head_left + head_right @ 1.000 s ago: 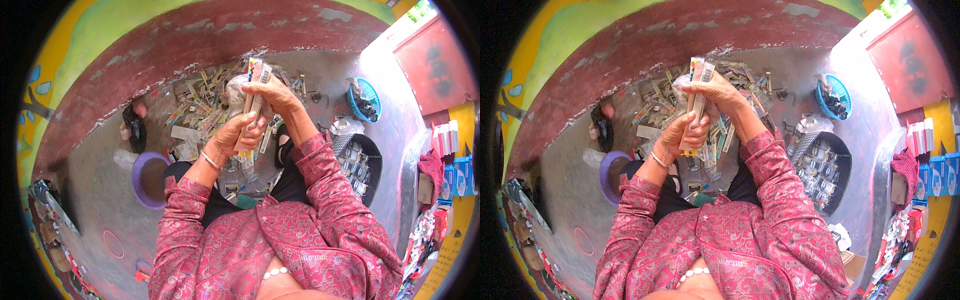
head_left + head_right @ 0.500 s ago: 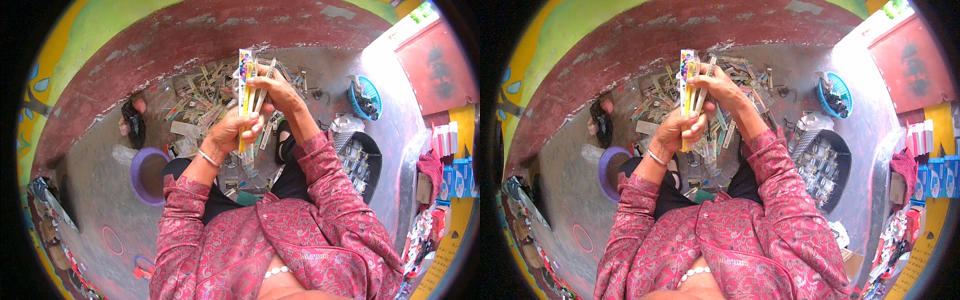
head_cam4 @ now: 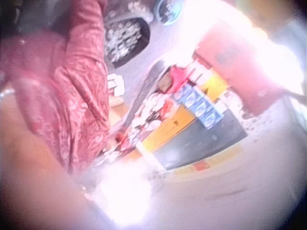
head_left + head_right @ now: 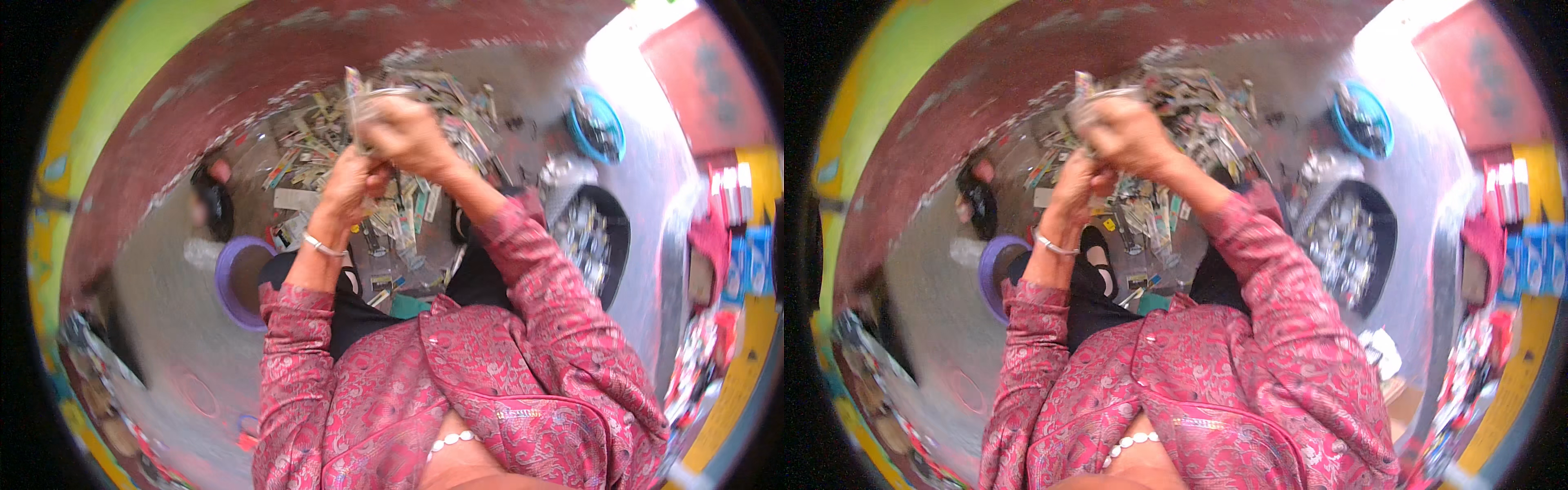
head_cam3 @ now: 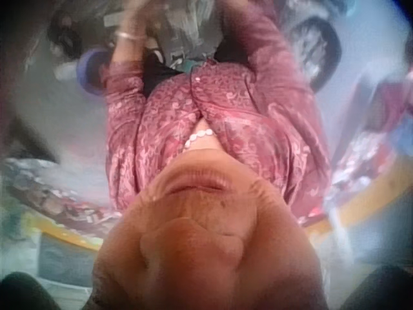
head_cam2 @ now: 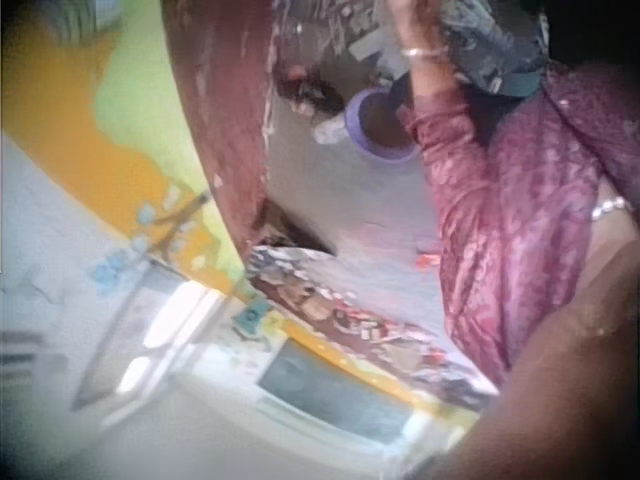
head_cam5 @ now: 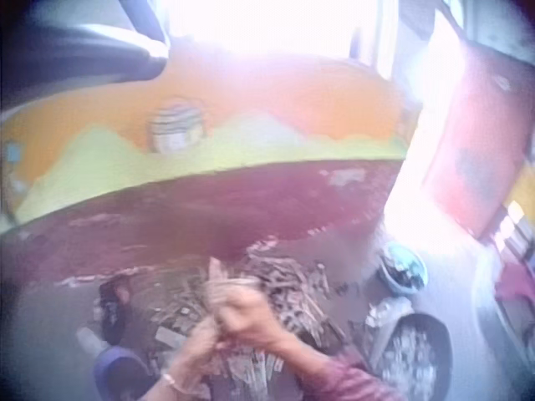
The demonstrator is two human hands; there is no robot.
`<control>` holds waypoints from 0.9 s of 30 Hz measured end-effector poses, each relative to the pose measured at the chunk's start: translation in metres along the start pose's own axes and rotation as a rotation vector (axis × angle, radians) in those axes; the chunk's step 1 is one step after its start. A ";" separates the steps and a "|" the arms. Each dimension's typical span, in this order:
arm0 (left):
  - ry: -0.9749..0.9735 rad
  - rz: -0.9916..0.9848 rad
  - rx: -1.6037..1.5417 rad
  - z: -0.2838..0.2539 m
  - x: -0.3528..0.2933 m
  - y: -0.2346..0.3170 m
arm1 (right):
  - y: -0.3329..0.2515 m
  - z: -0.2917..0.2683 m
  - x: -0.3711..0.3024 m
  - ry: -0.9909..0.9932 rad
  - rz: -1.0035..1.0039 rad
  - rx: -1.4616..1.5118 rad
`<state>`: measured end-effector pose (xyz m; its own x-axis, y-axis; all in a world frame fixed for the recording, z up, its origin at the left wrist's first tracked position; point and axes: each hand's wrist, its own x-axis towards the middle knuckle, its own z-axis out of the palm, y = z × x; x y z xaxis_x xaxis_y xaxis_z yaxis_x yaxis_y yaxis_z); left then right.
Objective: The person sorts through a pile of flat cardboard packaging and labels by hand, selecting specific items and placing them into a plastic bag or a black bin.
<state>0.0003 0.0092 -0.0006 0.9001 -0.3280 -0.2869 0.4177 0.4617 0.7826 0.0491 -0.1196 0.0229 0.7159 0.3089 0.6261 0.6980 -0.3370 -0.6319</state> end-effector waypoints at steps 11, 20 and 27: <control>-0.130 -0.018 -0.114 0.003 -0.015 0.016 | 0.047 -0.045 0.037 0.711 0.496 0.020; -0.075 -0.098 0.142 0.029 -0.018 0.012 | 0.002 -0.001 0.007 0.207 0.322 -0.167; -0.242 0.145 -0.062 0.023 -0.016 0.017 | 0.050 -0.044 0.034 0.751 0.708 0.388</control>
<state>-0.0095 0.0037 0.0298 0.8982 -0.4387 -0.0279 0.3000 0.5653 0.7684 0.1073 -0.1649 0.0329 0.8556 -0.5077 0.1011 0.1854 0.1183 -0.9755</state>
